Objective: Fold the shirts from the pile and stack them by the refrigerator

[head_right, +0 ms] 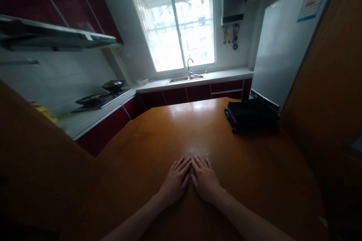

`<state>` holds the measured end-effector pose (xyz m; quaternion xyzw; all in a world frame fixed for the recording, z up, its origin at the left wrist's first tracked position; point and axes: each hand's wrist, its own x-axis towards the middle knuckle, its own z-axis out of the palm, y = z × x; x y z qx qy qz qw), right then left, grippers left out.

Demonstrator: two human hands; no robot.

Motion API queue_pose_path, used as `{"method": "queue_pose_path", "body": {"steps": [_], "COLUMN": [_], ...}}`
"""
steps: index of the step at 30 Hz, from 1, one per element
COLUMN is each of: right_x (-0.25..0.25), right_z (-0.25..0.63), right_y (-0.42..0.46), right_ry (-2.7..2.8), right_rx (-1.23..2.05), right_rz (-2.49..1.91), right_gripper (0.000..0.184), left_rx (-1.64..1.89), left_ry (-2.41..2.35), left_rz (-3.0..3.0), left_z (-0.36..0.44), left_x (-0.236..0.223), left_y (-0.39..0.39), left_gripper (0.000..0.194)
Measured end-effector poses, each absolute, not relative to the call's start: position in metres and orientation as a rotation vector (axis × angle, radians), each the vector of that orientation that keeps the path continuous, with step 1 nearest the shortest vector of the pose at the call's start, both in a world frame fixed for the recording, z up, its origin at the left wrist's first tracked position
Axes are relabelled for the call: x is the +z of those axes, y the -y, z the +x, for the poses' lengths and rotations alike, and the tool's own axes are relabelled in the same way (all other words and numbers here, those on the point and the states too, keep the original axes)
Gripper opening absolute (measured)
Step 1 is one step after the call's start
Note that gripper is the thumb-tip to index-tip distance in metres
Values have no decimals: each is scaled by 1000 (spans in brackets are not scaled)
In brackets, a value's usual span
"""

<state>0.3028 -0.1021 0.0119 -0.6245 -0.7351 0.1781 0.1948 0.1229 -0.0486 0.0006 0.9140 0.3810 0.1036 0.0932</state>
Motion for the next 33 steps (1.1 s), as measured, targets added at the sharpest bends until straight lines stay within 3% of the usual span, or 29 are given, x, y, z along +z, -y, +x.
{"method": "queue_pose_path", "body": {"steps": [10, 16, 19, 21, 28, 33], "right_x": [15, 13, 11, 11, 25, 54], "right_z": [306, 310, 313, 316, 350, 424], "right_y": [101, 89, 83, 79, 62, 36], "right_ry": [1978, 1717, 1558, 1480, 1212, 1112], "right_rx": [453, 457, 458, 473, 409, 114], "right_rz": [-1645, -1556, -1525, -1501, -1422, -1519], "right_gripper": [59, 28, 20, 19, 19, 25], "left_rx": [408, 541, 642, 687, 664, 595], "left_ry": [-1091, -1020, -979, -996, -1061, -1028], "left_rz": [2763, 2711, 2594, 2474, 2246, 2311], "left_z": [121, 121, 123, 125, 128, 129], "left_x": [-11, -8, 2, 8, 6, 9], "left_y": [36, 34, 34, 33, 32, 35], "left_gripper": [55, 50, 35, 28, 42, 41]}}
